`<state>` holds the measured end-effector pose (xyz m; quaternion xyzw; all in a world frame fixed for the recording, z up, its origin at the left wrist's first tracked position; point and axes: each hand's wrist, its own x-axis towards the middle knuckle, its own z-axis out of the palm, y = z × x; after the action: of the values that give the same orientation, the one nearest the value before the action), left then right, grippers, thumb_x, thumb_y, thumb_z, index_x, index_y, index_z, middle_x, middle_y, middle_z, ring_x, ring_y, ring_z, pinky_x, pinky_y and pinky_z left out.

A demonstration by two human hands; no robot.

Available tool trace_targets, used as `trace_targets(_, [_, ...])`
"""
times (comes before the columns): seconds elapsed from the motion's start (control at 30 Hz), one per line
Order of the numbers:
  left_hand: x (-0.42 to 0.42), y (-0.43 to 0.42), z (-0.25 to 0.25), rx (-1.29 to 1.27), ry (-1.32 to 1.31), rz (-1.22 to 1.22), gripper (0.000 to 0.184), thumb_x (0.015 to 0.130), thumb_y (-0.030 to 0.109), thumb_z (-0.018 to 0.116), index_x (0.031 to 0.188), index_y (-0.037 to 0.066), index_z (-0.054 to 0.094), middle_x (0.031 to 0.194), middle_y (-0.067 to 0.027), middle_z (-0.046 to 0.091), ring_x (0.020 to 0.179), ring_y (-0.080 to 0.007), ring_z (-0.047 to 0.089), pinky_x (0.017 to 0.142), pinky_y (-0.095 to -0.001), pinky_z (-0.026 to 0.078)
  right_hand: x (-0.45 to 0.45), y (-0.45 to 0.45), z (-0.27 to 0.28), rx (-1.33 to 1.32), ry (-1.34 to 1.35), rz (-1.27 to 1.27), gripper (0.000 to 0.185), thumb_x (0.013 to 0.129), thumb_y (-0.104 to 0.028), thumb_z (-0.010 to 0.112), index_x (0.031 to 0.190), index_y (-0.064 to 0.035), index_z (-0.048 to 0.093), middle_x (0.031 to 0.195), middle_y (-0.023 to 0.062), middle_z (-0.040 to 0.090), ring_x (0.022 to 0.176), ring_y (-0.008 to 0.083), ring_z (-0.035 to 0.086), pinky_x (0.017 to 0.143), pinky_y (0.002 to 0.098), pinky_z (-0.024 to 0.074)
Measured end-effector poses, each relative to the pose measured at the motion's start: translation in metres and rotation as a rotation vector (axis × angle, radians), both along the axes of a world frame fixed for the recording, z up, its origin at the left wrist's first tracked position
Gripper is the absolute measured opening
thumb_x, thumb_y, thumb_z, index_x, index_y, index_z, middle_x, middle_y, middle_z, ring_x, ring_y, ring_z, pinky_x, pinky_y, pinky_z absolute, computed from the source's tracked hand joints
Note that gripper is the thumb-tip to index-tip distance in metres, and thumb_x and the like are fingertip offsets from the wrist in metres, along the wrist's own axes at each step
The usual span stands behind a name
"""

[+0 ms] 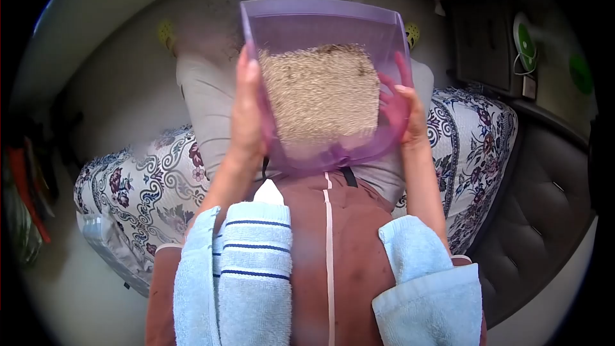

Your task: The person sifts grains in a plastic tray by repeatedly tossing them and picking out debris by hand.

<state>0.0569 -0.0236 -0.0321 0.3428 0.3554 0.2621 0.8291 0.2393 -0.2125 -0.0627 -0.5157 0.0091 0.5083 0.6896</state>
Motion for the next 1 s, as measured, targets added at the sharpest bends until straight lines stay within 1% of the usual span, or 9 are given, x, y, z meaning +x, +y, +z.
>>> trace_targets(0.13, [-0.025, 0.016, -0.018, -0.055, 0.072, -0.025, 0.06, 0.099, 0.042, 0.041, 0.15, 0.015, 0.026, 0.134, -0.0146, 0.05, 0.123, -0.0243, 0.048, 0.106, -0.0387, 0.037, -0.026, 0.018, 0.019, 0.019, -0.067, -0.069, 0.08, 0.08, -0.02, 0.057, 0.152, -0.0153, 0.023, 0.143, 0.0137, 0.04, 0.128, 0.0269, 0.045, 0.106, 0.0367, 0.0386])
trace_targets(0.23, [-0.052, 0.052, -0.029, -0.16, 0.013, -0.071, 0.058, 0.098, 0.043, 0.041, 0.149, 0.019, 0.027, 0.119, -0.0164, 0.058, 0.11, -0.0268, 0.057, 0.099, -0.044, 0.045, -0.073, 0.036, 0.021, -0.033, -0.2, -0.071, 0.078, 0.082, -0.016, 0.056, 0.152, -0.0056, 0.022, 0.154, 0.0081, 0.026, 0.142, 0.0197, 0.022, 0.116, 0.0311, 0.0127])
trace_targets(0.4, [-0.024, 0.02, -0.013, 0.015, 0.059, -0.007, 0.06, 0.099, 0.042, 0.041, 0.15, 0.015, 0.026, 0.13, -0.0163, 0.051, 0.116, -0.0243, 0.053, 0.102, -0.0394, 0.041, -0.016, 0.01, -0.006, 0.014, -0.012, 0.026, 0.079, 0.081, -0.017, 0.056, 0.152, -0.0209, 0.022, 0.142, 0.0185, 0.039, 0.126, 0.0328, 0.046, 0.101, 0.0423, 0.0446])
trace_targets(0.5, [-0.01, -0.002, -0.005, 0.06, 0.106, 0.042, 0.062, 0.098, 0.045, 0.042, 0.15, 0.014, 0.026, 0.129, -0.0155, 0.051, 0.115, -0.0221, 0.053, 0.1, -0.0364, 0.041, -0.01, 0.01, 0.002, 0.151, 0.094, -0.048, 0.078, 0.081, -0.017, 0.055, 0.152, -0.0193, 0.023, 0.141, 0.0171, 0.041, 0.123, 0.0308, 0.05, 0.101, 0.04, 0.0445])
trace_targets(0.63, [-0.056, 0.054, -0.028, -0.194, 0.15, -0.071, 0.063, 0.095, 0.05, 0.045, 0.149, 0.023, 0.028, 0.117, -0.0168, 0.056, 0.106, -0.0237, 0.058, 0.092, -0.0369, 0.048, -0.062, 0.028, 0.002, -0.133, -0.212, -0.03, 0.074, 0.083, -0.017, 0.056, 0.151, -0.017, 0.026, 0.144, 0.0105, 0.04, 0.125, 0.0205, 0.047, 0.102, 0.0326, 0.0415])
trace_targets(0.7, [-0.061, 0.064, -0.028, -0.268, 0.083, -0.126, 0.062, 0.096, 0.046, 0.044, 0.149, 0.018, 0.028, 0.128, -0.0153, 0.053, 0.115, -0.0227, 0.054, 0.1, -0.0379, 0.043, -0.069, 0.032, 0.003, -0.07, -0.218, -0.052, 0.077, 0.084, -0.021, 0.058, 0.152, -0.0207, 0.023, 0.139, 0.0128, 0.042, 0.119, 0.023, 0.05, 0.098, 0.0334, 0.0446])
trace_targets(0.8, [-0.023, 0.028, -0.016, 0.216, 0.173, -0.004, 0.06, 0.098, 0.041, 0.042, 0.149, 0.011, 0.028, 0.141, -0.0104, 0.045, 0.127, -0.0192, 0.045, 0.109, -0.0375, 0.034, -0.031, 0.016, 0.001, -0.001, -0.07, -0.022, 0.08, 0.082, -0.022, 0.058, 0.153, -0.0254, 0.021, 0.137, 0.0175, 0.043, 0.119, 0.0268, 0.05, 0.095, 0.035, 0.0468])
trace_targets(0.83, [-0.013, 0.009, -0.002, 0.123, 0.069, 0.011, 0.059, 0.1, 0.038, 0.04, 0.148, 0.005, 0.028, 0.15, -0.0046, 0.036, 0.134, -0.0147, 0.036, 0.113, -0.0354, 0.026, -0.015, 0.008, 0.001, 0.024, -0.032, 0.033, 0.081, 0.08, -0.021, 0.058, 0.153, -0.0241, 0.021, 0.138, 0.0185, 0.042, 0.121, 0.0284, 0.049, 0.096, 0.0361, 0.0467])
trace_targets(1.0, [-0.048, 0.026, -0.016, -0.12, 0.179, -0.001, 0.058, 0.098, 0.044, 0.041, 0.149, 0.016, 0.03, 0.128, -0.0143, 0.053, 0.115, -0.0219, 0.054, 0.1, -0.0376, 0.043, -0.037, 0.023, 0.004, -0.024, -0.25, -0.002, 0.082, 0.079, -0.018, 0.057, 0.153, -0.0132, 0.021, 0.15, 0.0129, 0.032, 0.137, 0.024, 0.034, 0.113, 0.0333, 0.0282])
